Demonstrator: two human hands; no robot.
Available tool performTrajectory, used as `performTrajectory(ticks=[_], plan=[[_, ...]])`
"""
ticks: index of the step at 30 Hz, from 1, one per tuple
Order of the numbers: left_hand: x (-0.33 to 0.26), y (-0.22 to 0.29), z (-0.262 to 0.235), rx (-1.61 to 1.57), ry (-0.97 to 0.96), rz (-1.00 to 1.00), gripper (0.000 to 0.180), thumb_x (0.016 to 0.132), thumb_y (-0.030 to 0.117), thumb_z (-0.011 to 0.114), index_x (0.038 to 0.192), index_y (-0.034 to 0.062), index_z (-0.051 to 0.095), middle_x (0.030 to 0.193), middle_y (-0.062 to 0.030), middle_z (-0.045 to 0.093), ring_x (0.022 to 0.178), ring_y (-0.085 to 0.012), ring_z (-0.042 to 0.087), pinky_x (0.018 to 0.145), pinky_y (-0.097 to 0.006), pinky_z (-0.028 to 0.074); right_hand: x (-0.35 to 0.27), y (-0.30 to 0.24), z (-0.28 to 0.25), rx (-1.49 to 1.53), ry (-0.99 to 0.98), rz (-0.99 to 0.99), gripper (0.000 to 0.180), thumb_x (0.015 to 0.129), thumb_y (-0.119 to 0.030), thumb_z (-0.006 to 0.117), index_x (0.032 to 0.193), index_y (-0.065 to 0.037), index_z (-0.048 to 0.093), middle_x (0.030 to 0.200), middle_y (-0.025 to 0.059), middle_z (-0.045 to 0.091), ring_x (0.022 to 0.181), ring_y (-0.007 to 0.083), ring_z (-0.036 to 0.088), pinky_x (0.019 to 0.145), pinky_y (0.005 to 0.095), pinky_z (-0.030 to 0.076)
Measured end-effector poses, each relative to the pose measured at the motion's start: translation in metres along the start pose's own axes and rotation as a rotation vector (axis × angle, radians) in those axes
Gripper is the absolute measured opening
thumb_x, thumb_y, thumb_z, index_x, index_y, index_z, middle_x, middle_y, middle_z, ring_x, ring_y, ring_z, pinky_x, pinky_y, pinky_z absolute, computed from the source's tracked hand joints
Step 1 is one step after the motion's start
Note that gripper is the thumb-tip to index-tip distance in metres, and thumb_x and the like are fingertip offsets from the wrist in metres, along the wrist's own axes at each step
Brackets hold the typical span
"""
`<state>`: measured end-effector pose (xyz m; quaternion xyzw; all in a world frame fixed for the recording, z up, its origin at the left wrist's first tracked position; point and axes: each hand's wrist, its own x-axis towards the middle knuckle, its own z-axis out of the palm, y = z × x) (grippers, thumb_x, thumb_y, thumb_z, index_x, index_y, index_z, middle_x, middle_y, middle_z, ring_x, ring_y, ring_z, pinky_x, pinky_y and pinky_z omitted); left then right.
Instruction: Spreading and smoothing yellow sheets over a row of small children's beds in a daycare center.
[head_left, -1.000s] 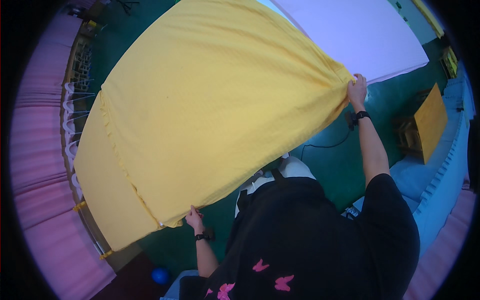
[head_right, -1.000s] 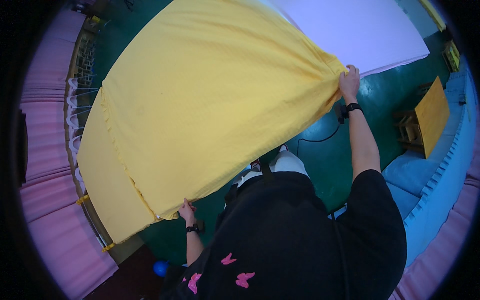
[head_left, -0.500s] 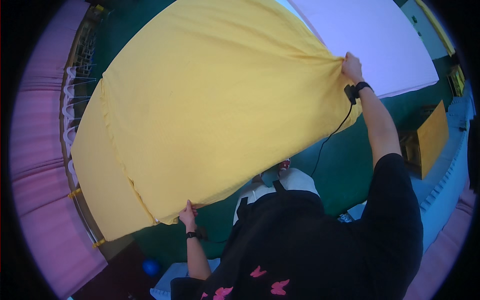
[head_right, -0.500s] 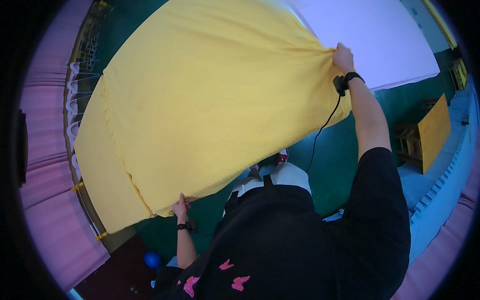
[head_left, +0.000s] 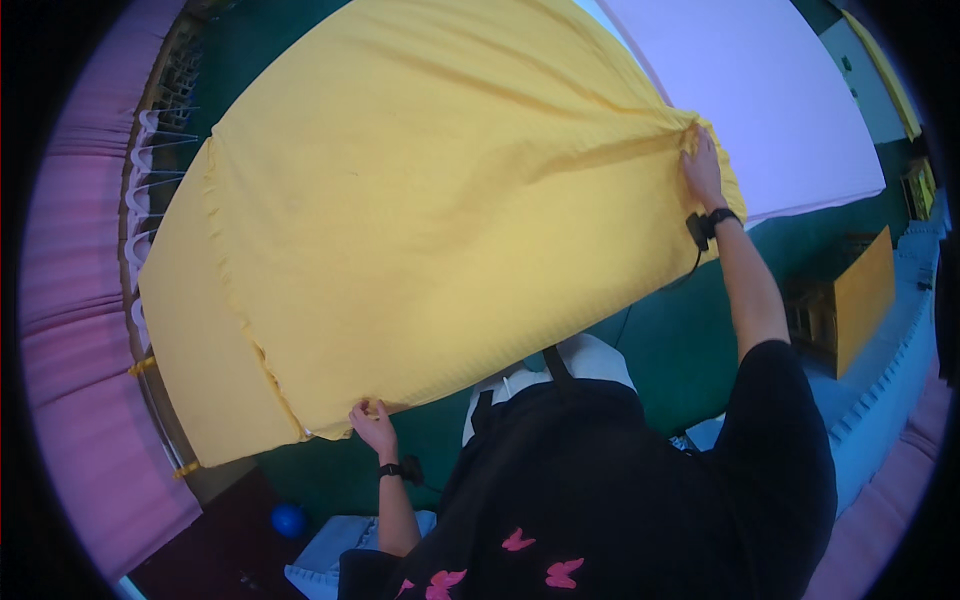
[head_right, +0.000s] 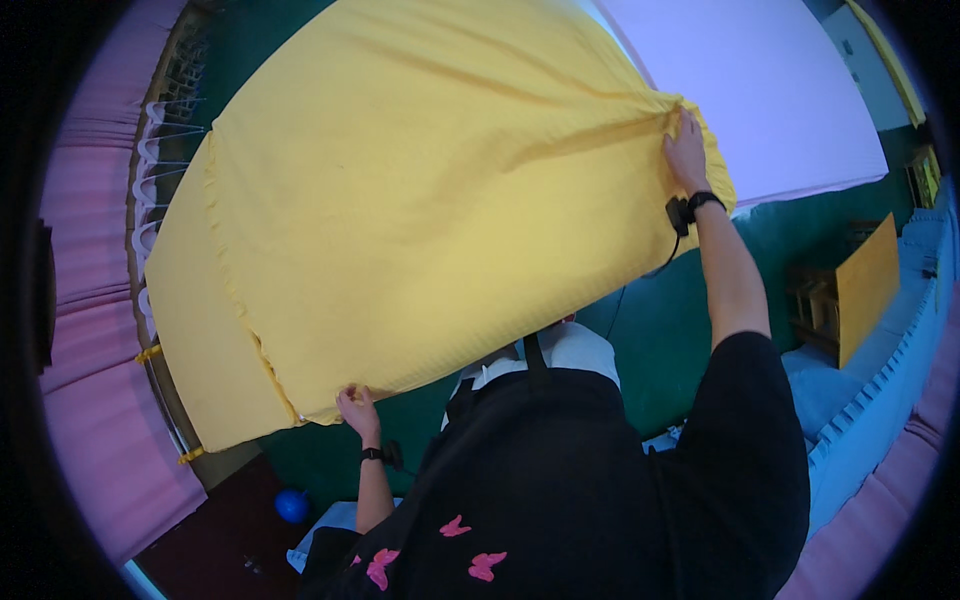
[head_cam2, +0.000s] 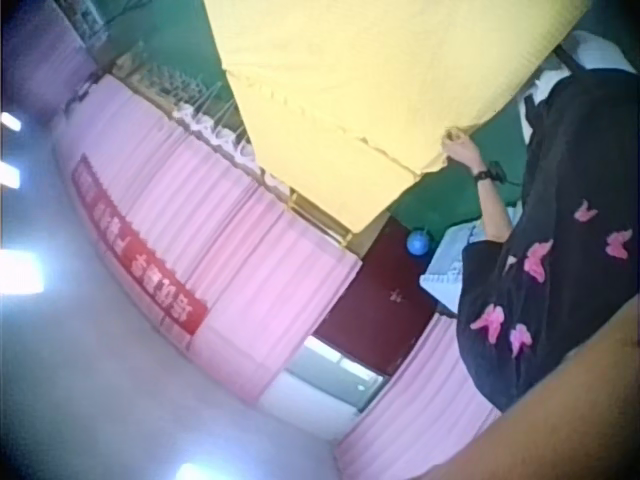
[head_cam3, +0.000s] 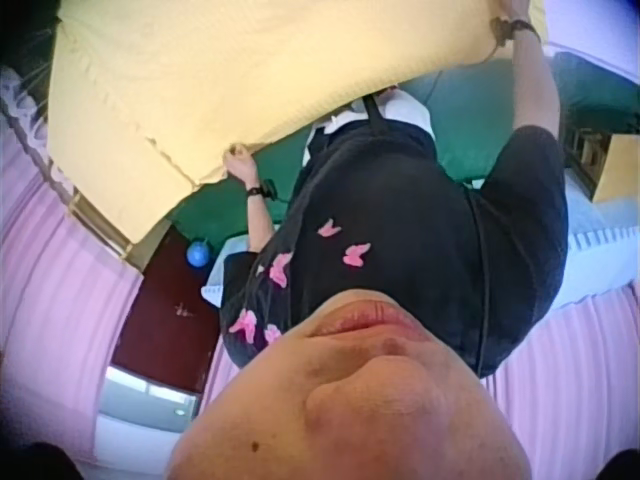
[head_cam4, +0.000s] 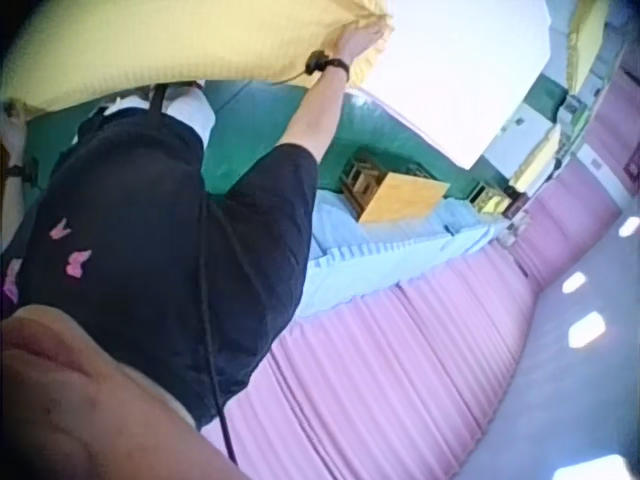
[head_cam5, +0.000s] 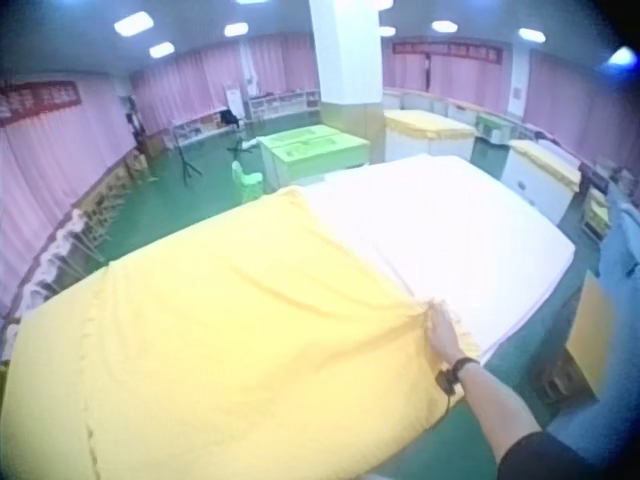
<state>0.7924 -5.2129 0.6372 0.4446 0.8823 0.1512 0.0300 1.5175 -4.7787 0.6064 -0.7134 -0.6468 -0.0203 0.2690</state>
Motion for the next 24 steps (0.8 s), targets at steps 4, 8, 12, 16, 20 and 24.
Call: performTrajectory(ticks=[4,8,12,16,20,24], plan=[[-0.004,-0.038,0.022,-0.734,-0.063,-0.909,0.04,0.09,0.025,0.069,0.114,0.0015,0.048,0.104,-0.0113,0.056,0.089,-0.0236,0.059,0.078,-0.041,0.053,-0.036,-0.062,-0.007,0.121,-0.105,0.146,0.059,0.091,-0.021,0.056,0.144,-0.002,0.036,0.141,0.023,0.043,0.133,0.0376,0.039,0.108,0.0446,0.035],[0.002,-0.036,0.018,-1.193,-0.119,-1.067,0.054,0.089,0.032,0.07,0.124,0.0002,0.043,0.112,-0.0158,0.054,0.094,-0.0275,0.06,0.086,-0.04,0.055,-0.057,-0.07,-0.005,-0.177,-0.037,0.208,0.057,0.092,-0.035,0.055,0.136,-0.001,0.045,0.134,0.0239,0.051,0.123,0.0382,0.049,0.102,0.0442,0.04],[0.0,-0.045,0.017,-1.253,-0.078,-1.104,0.051,0.09,0.033,0.069,0.122,-0.0001,0.046,0.109,-0.0135,0.054,0.092,-0.0271,0.06,0.082,-0.038,0.055,-0.031,-0.04,-0.019,-0.027,-0.243,0.461,0.061,0.087,-0.05,0.059,0.116,0.004,0.06,0.11,0.0247,0.065,0.106,0.0389,0.06,0.093,0.0446,0.046],[0.005,-0.056,0.02,-1.289,0.027,-1.114,0.049,0.09,0.03,0.069,0.12,0.0003,0.045,0.107,-0.0122,0.054,0.088,-0.0238,0.06,0.076,-0.036,0.055,-0.044,-0.034,-0.017,0.039,-0.258,0.435,0.065,0.084,-0.057,0.059,0.106,0.005,0.064,0.097,0.0253,0.067,0.097,0.041,0.063,0.086,0.046,0.048],[0.015,-0.046,0.019,-1.029,0.042,-0.989,0.044,0.089,0.025,0.07,0.116,0.0012,0.045,0.103,-0.0117,0.056,0.083,-0.0205,0.06,0.068,-0.035,0.056,-0.058,-0.023,-0.024,0.022,-0.256,0.504,0.069,0.08,-0.058,0.063,0.111,0.005,0.063,0.103,0.0271,0.066,0.099,0.0384,0.064,0.085,0.0432,0.049],[0.01,-0.071,0.028,-0.947,0.12,-0.961,0.045,0.088,0.024,0.072,0.115,0.001,0.045,0.101,-0.0129,0.058,0.083,-0.0217,0.062,0.066,-0.036,0.059,-0.048,-0.042,-0.04,0.426,-0.448,0.557,0.063,0.083,-0.047,0.07,0.119,0.004,0.06,0.106,0.0196,0.068,0.095,0.0265,0.066,0.081,0.0364,0.05]])
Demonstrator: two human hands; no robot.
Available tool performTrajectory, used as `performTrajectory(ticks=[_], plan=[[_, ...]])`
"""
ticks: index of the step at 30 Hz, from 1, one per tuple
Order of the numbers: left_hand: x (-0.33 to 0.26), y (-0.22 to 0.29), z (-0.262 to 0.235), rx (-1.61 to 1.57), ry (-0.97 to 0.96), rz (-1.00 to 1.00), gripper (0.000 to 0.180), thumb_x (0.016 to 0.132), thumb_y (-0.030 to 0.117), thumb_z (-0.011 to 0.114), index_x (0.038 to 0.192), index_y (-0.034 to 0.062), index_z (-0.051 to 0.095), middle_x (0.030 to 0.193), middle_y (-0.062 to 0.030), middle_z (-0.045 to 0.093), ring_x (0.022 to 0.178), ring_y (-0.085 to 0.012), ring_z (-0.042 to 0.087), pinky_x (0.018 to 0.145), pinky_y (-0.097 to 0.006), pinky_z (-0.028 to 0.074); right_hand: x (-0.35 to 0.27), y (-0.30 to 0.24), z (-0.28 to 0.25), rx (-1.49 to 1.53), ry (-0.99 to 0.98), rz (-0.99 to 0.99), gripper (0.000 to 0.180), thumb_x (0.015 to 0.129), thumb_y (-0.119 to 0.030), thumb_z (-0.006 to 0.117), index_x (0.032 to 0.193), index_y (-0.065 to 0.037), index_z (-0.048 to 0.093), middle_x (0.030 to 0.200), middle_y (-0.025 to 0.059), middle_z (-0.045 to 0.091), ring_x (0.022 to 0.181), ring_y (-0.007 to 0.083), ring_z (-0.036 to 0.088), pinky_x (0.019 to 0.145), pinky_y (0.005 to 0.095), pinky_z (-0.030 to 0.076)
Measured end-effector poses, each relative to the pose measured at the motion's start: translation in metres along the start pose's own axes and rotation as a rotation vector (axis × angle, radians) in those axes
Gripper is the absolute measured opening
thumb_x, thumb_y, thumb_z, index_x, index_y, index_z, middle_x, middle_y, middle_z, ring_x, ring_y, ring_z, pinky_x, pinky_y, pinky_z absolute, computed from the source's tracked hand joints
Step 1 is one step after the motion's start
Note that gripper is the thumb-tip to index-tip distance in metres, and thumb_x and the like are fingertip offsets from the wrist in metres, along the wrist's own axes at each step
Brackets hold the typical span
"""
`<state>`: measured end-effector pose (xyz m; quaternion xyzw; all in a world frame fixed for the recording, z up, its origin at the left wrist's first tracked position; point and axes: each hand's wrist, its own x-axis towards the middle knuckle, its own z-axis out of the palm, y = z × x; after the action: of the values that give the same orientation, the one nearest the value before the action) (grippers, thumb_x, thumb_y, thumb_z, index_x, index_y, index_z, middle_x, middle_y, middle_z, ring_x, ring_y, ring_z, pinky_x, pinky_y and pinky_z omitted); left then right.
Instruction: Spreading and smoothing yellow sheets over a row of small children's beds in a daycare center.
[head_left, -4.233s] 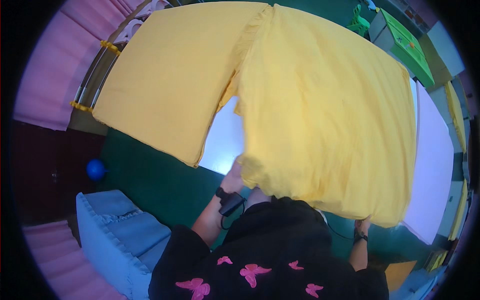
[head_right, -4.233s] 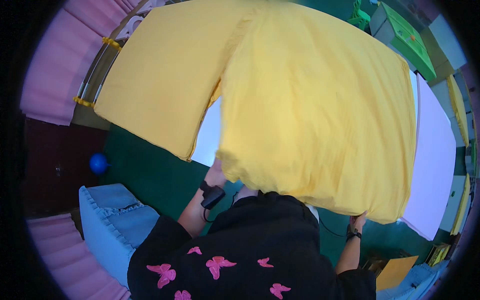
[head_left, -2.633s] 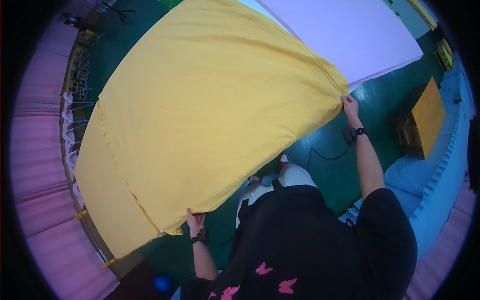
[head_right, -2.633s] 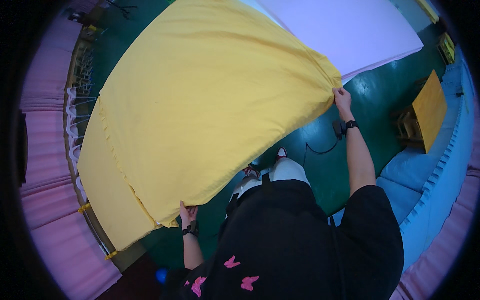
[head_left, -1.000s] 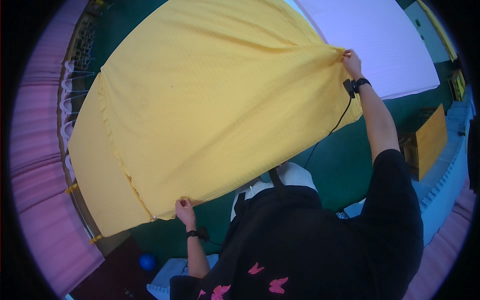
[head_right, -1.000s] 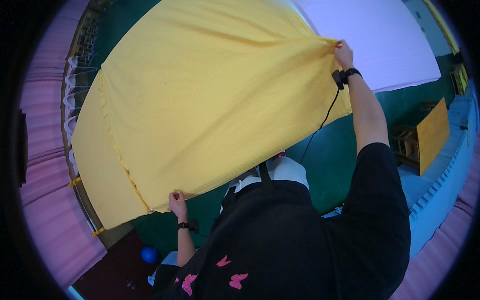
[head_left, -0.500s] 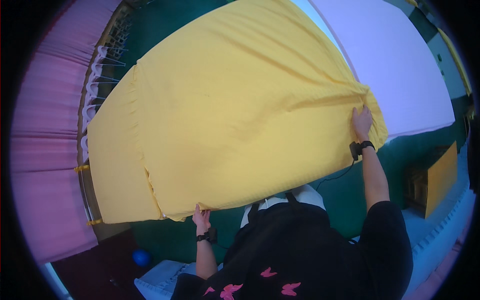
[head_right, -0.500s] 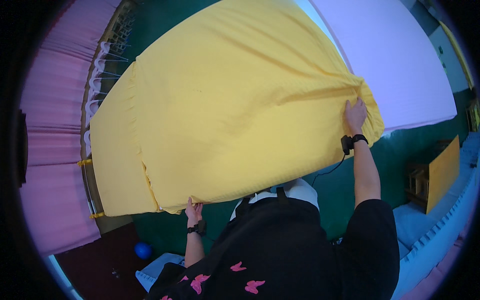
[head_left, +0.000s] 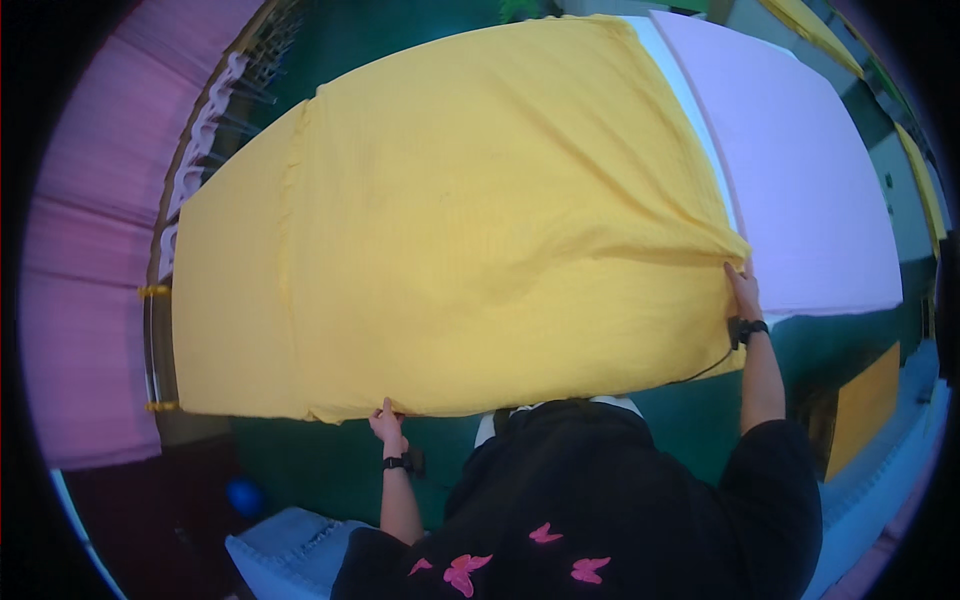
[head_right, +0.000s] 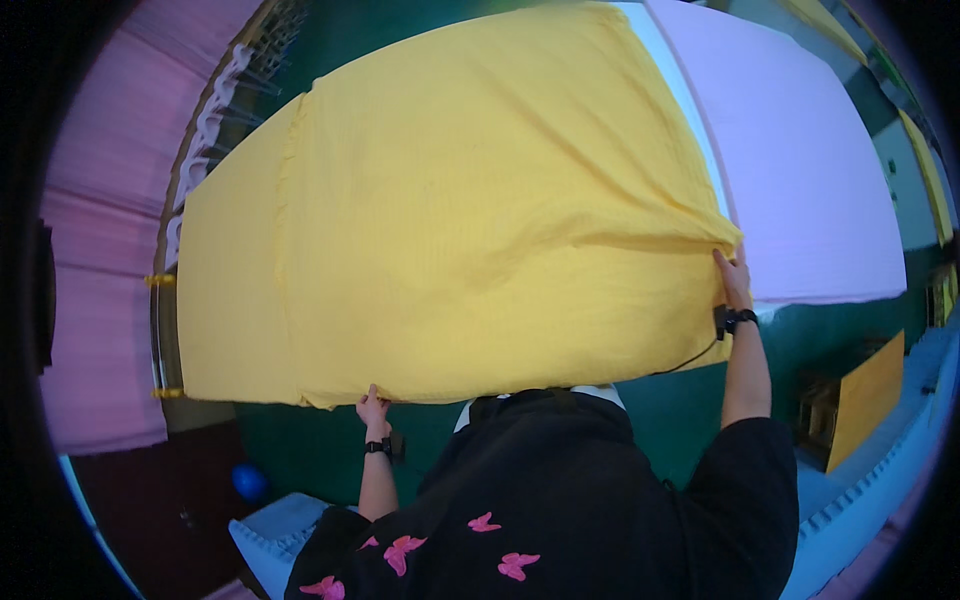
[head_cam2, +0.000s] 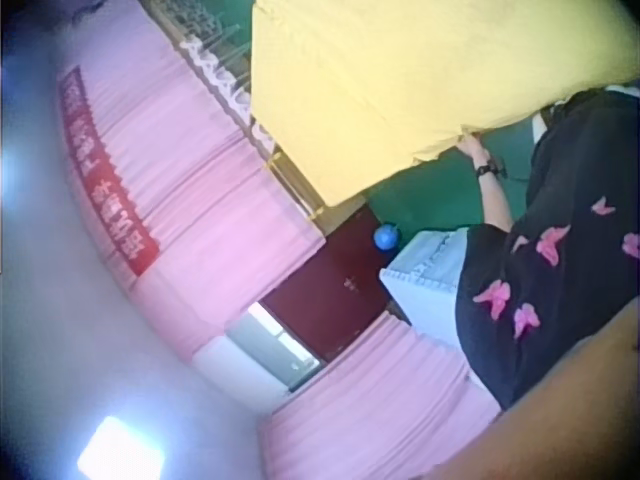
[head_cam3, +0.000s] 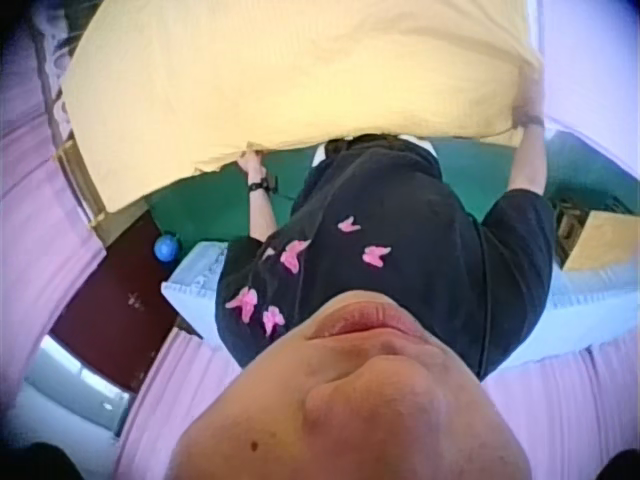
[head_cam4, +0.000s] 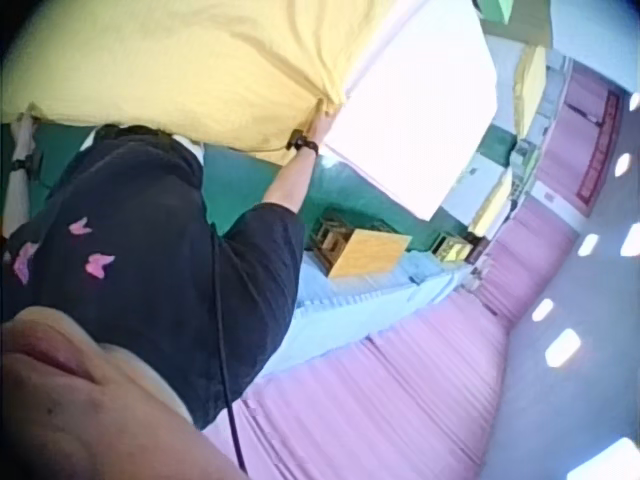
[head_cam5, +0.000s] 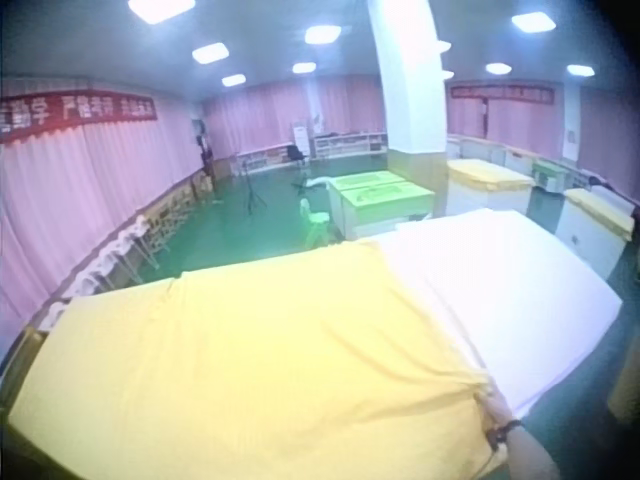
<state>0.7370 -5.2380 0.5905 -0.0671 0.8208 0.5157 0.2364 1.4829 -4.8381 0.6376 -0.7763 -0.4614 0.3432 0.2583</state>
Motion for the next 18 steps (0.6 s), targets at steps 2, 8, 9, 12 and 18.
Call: performTrajectory(ticks=[2,8,9,12,18], plan=[[0.001,-0.005,-0.002,-0.05,-0.004,-0.049,0.045,0.087,0.025,0.072,0.114,0.0006,0.046,0.1,-0.013,0.059,0.083,-0.0217,0.063,0.067,-0.037,0.059,-0.016,-0.032,-0.01,0.346,-0.15,0.009,0.062,0.086,-0.037,0.072,0.127,0.005,0.055,0.109,0.0102,0.068,0.095,0.0188,0.065,0.081,0.0328,0.052],[-0.01,-0.004,0.007,-0.209,0.025,-0.097,0.041,0.088,0.033,0.072,0.105,0.0011,0.054,0.093,-0.0091,0.062,0.076,-0.017,0.061,0.061,-0.031,0.055,-0.031,-0.042,-0.042,-0.114,-0.068,-0.027,0.068,0.083,-0.05,0.07,0.115,0.009,0.061,0.102,0.0183,0.069,0.088,0.0236,0.066,0.075,0.0343,0.052],[-0.011,0.0,0.007,-0.305,-0.04,-0.119,0.039,0.089,0.036,0.07,0.103,0.0027,0.056,0.093,-0.0074,0.062,0.076,-0.0155,0.061,0.061,-0.03,0.053,-0.028,-0.032,-0.043,-0.185,-0.015,-0.043,0.069,0.083,-0.052,0.069,0.116,0.009,0.061,0.103,0.0214,0.068,0.09,0.0269,0.067,0.078,0.0368,0.052],[-0.028,0.022,0.01,-0.345,-0.026,-0.114,0.036,0.09,0.04,0.067,0.098,0.0053,0.06,0.091,-0.004,0.063,0.076,-0.0131,0.06,0.061,-0.028,0.05,-0.032,0.008,-0.023,-0.596,0.087,-0.101,0.068,0.087,-0.051,0.062,0.13,0.0,0.055,0.117,0.0281,0.062,0.109,0.0406,0.06,0.091,0.0458,0.048],[-0.056,0.028,0.016,-0.304,0.006,-0.043,0.036,0.094,0.039,0.062,0.087,0.0032,0.062,0.078,-0.0025,0.062,0.065,-0.0113,0.057,0.053,-0.028,0.045,-0.062,0.046,-0.024,-0.187,-0.03,-0.122,0.081,0.092,-0.056,0.054,0.151,-0.007,0.028,0.136,0.0267,0.051,0.121,0.039,0.053,0.1,0.0415,0.042]])
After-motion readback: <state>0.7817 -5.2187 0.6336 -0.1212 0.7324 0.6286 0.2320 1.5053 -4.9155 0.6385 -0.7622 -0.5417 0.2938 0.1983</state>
